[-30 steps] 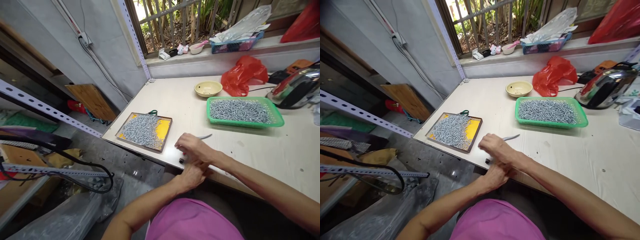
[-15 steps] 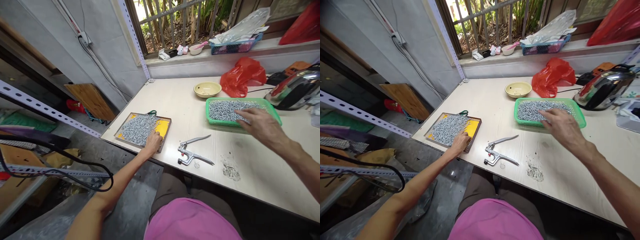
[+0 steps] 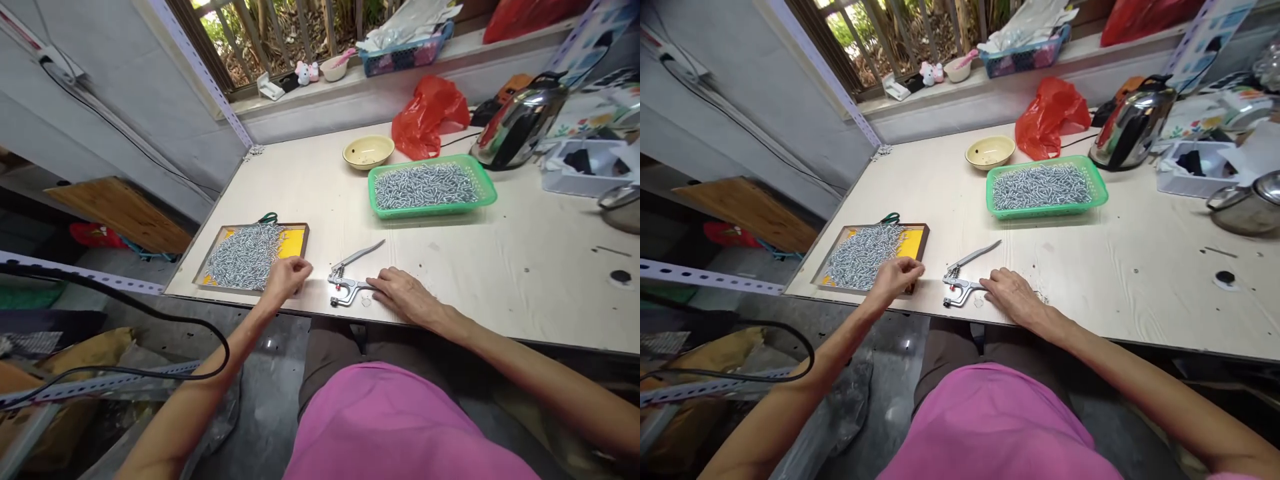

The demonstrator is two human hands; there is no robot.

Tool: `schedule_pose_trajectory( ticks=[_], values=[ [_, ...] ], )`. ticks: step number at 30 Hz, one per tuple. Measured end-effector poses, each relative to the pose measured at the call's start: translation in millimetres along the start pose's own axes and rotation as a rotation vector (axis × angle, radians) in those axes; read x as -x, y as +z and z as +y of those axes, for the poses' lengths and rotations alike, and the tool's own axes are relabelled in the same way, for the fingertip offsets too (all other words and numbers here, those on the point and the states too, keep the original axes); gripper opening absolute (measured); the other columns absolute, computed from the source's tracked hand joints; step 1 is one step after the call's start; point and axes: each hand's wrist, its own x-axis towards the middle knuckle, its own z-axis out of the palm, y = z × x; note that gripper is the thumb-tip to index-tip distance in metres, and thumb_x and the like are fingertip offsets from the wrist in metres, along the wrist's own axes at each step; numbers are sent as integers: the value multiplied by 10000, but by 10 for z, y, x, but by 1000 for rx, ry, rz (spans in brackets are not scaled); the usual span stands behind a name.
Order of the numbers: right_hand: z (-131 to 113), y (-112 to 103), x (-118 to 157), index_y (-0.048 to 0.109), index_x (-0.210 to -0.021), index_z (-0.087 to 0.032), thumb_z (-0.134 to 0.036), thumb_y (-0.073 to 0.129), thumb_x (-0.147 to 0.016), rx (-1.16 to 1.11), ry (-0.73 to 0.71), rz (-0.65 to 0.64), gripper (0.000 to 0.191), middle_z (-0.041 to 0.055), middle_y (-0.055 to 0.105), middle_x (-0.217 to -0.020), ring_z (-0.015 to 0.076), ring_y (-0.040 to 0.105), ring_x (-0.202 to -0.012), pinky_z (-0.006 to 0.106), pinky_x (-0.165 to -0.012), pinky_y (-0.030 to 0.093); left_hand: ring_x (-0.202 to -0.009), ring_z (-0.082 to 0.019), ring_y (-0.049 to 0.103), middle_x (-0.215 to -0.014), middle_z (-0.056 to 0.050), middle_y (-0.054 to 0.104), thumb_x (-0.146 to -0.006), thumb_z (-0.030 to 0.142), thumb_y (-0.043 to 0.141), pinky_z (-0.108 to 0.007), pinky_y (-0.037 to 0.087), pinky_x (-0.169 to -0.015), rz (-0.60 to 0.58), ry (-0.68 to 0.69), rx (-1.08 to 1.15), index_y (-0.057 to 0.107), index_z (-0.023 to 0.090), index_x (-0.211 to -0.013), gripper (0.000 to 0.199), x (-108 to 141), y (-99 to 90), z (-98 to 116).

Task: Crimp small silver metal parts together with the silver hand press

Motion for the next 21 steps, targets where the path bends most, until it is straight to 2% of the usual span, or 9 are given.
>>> schedule_pose_trajectory(
  ticks=[3,5,8,11,18,21],
  values=[
    [-21,-2,-21,662,-1083,-177,-224,399,-968,11,65,-19,290,100,601,-919,200,531,-878,305,-772,405,-422,-73,420,-533,32,519,-733,328,634,-200,318,-418,-202,-162,373,651,129,-759,201,146,250,116],
    [-28,-1,-35,664,-1093,-181,-223,402,-969,14,90,-24,293,97,600,-926,201,531,-897,300,-775,401,-378,-51,344,-477,58,455,-708,369,671,-192,253,-383,-241,-223,481,650,118,-741,254,194,405,124],
    [-24,14,-42,663,-1103,-188,-229,422,-965,14,92,-22,280,94,601,-936,200,529,-899,298,-773,397,-360,-32,286,-448,70,419,-674,431,718,-194,187,-375,-263,-270,516,653,110,-709,330,195,538,75],
    [-8,40,-38,662,-1103,-195,-227,434,-961,19,96,-10,271,92,603,-937,202,528,-900,300,-775,392,-355,-30,281,-428,77,401,-662,444,735,-194,172,-378,-302,-296,511,650,111,-695,346,177,567,37],
    [12,107,-31,656,-1115,-206,-242,423,-969,16,110,21,278,87,599,-948,207,530,-918,297,-780,386,-334,-42,312,-390,73,422,-728,328,673,-188,198,-366,-294,-318,436,628,116,-685,222,220,563,55],
    [-3,111,-20,653,-1112,-202,-232,422,-966,22,116,18,276,91,597,-947,207,531,-910,299,-769,388,-333,-36,322,-389,74,421,-730,330,672,-179,201,-361,-330,-338,402,598,128,-643,233,209,546,75]
  ],
)
